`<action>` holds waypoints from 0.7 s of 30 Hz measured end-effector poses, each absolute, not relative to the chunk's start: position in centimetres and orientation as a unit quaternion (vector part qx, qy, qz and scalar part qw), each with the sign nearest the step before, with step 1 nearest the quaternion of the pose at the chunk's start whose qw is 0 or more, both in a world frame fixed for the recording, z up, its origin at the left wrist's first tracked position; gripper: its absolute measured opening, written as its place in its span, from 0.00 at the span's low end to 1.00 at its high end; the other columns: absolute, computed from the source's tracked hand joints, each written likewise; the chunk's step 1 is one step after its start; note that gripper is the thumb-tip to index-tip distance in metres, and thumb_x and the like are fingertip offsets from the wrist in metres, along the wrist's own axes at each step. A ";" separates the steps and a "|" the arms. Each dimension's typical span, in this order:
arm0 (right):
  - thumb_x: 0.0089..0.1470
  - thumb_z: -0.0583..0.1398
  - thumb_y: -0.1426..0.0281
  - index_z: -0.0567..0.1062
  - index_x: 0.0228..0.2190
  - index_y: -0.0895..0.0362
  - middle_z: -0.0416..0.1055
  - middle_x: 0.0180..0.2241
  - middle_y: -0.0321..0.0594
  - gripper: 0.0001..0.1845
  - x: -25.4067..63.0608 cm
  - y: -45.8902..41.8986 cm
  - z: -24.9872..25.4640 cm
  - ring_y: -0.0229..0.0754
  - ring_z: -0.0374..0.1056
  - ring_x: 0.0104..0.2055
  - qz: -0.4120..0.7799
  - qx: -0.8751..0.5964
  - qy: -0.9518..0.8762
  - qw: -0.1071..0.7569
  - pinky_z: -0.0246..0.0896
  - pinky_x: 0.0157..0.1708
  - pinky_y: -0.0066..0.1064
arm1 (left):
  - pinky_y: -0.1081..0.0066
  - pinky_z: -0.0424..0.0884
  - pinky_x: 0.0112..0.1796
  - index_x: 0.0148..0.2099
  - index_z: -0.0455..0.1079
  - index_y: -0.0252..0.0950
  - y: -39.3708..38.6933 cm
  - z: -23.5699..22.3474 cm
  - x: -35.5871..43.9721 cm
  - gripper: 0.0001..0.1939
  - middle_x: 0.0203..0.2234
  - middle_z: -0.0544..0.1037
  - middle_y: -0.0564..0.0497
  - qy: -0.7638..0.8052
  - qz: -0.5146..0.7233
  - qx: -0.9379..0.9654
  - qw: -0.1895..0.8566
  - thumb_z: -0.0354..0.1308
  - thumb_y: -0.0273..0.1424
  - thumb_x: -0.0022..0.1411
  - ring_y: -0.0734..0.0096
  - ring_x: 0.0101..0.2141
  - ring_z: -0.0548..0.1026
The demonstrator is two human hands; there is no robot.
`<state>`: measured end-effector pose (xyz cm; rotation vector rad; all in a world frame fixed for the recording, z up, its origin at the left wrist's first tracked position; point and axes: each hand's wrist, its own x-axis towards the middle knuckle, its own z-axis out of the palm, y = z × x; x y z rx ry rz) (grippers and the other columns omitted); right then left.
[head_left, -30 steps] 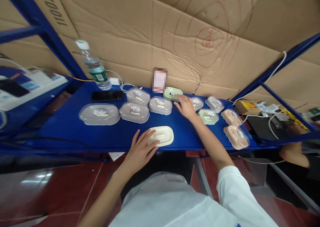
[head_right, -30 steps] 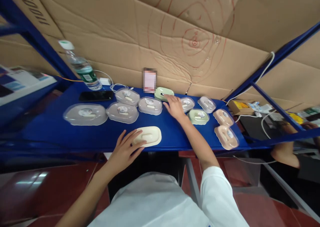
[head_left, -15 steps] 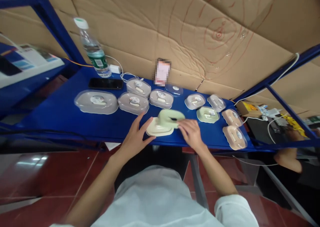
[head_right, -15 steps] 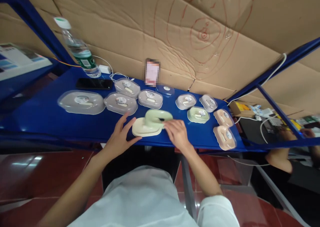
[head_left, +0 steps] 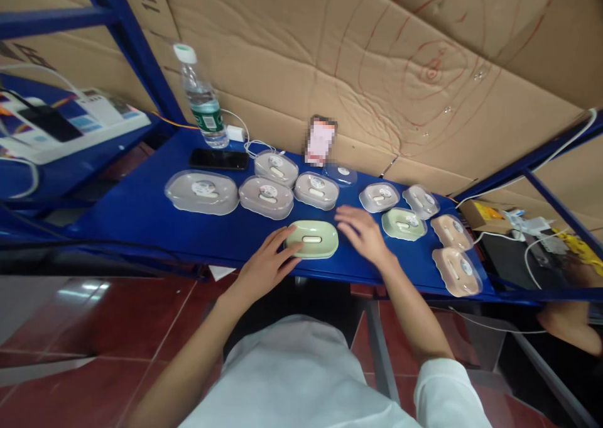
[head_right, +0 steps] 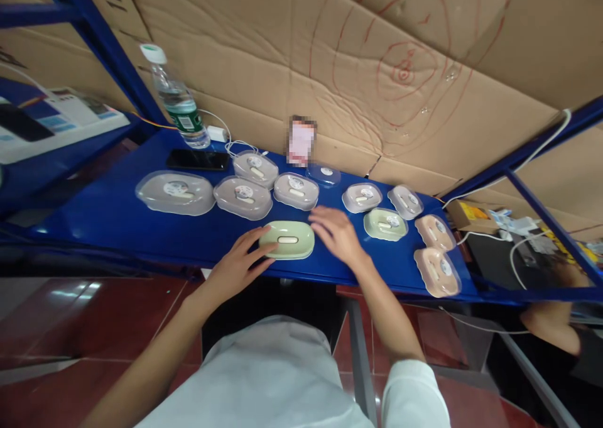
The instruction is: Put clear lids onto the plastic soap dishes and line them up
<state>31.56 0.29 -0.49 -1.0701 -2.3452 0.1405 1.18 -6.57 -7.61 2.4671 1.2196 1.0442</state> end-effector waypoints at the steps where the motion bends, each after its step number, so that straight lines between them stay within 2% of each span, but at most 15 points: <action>1: 0.75 0.55 0.64 0.78 0.58 0.52 0.76 0.62 0.47 0.18 32.2 2.8 0.0 0.49 0.69 0.69 0.036 -0.452 -0.849 0.272 0.61 0.69 0.50 | 0.47 0.72 0.65 0.60 0.76 0.44 -6.6 -7.5 1.2 0.15 0.69 0.68 0.42 0.413 0.354 0.833 0.098 0.58 0.34 0.75 0.49 0.68 0.67; 2: 0.74 0.54 0.65 0.76 0.61 0.55 0.72 0.66 0.50 0.21 32.8 5.4 0.4 0.51 0.66 0.71 0.025 -0.500 -0.833 0.236 0.59 0.71 0.50 | 0.47 0.72 0.65 0.60 0.76 0.44 -6.6 -7.4 1.3 0.15 0.69 0.68 0.42 0.415 0.353 0.833 0.099 0.58 0.34 0.75 0.49 0.68 0.68; 4: 0.72 0.55 0.66 0.65 0.70 0.59 0.57 0.74 0.55 0.29 33.4 10.5 0.9 0.56 0.56 0.76 0.016 -0.583 -0.802 0.129 0.54 0.73 0.54 | 0.47 0.73 0.64 0.60 0.77 0.44 -6.7 -7.3 1.3 0.15 0.69 0.68 0.41 0.420 0.352 0.831 0.100 0.57 0.35 0.76 0.48 0.67 0.68; 7: 0.66 0.62 0.62 0.60 0.73 0.60 0.49 0.77 0.59 0.39 33.3 15.9 0.3 0.64 0.47 0.79 0.024 -0.603 -0.794 0.068 0.47 0.73 0.62 | 0.46 0.73 0.64 0.60 0.77 0.44 -6.8 -7.2 1.3 0.15 0.69 0.68 0.41 0.424 0.345 0.831 0.102 0.57 0.36 0.76 0.47 0.68 0.68; 10: 0.63 0.66 0.58 0.60 0.72 0.57 0.55 0.75 0.58 0.43 33.2 18.0 -0.7 0.66 0.45 0.79 0.026 -0.591 -0.805 0.047 0.41 0.75 0.63 | 0.47 0.73 0.64 0.60 0.77 0.44 -6.9 -7.1 1.3 0.15 0.70 0.67 0.42 0.423 0.345 0.831 0.103 0.57 0.35 0.76 0.48 0.68 0.68; 12: 0.62 0.67 0.56 0.60 0.72 0.57 0.61 0.71 0.59 0.45 33.5 18.3 -1.2 0.66 0.50 0.77 0.025 -0.585 -0.810 0.041 0.41 0.75 0.63 | 0.47 0.73 0.65 0.60 0.77 0.44 -7.0 -7.1 1.3 0.15 0.70 0.68 0.43 0.423 0.346 0.832 0.101 0.57 0.34 0.76 0.48 0.68 0.68; 14: 0.60 0.69 0.54 0.60 0.72 0.59 0.65 0.67 0.62 0.47 34.0 18.4 -1.5 0.66 0.58 0.73 0.028 -0.581 -0.812 0.041 0.46 0.73 0.63 | 0.47 0.73 0.64 0.60 0.77 0.44 -7.0 -7.1 1.3 0.15 0.70 0.68 0.43 0.423 0.343 0.833 0.098 0.57 0.34 0.76 0.48 0.68 0.68; 16: 0.58 0.71 0.54 0.63 0.71 0.59 0.66 0.65 0.62 0.48 34.3 18.6 -1.4 0.64 0.66 0.67 0.036 -0.576 -0.816 0.045 0.56 0.70 0.59 | 0.47 0.73 0.64 0.60 0.77 0.43 -6.9 -7.0 1.3 0.15 0.69 0.68 0.42 0.424 0.340 0.834 0.096 0.57 0.35 0.76 0.48 0.68 0.68; 18: 0.56 0.72 0.55 0.67 0.68 0.57 0.67 0.65 0.58 0.45 34.5 18.9 -1.0 0.59 0.71 0.64 0.047 -0.562 -0.824 0.051 0.64 0.66 0.52 | 0.47 0.73 0.64 0.60 0.77 0.43 -6.9 -6.9 1.3 0.15 0.69 0.68 0.41 0.425 0.338 0.834 0.096 0.56 0.35 0.76 0.48 0.68 0.68; 21: 0.56 0.73 0.58 0.75 0.62 0.56 0.73 0.61 0.51 0.36 34.6 19.2 0.3 0.54 0.73 0.61 0.052 -0.540 -0.837 0.068 0.67 0.64 0.47 | 0.48 0.73 0.65 0.60 0.77 0.44 -6.9 -6.8 1.3 0.15 0.69 0.68 0.42 0.426 0.336 0.834 0.100 0.56 0.36 0.77 0.49 0.68 0.68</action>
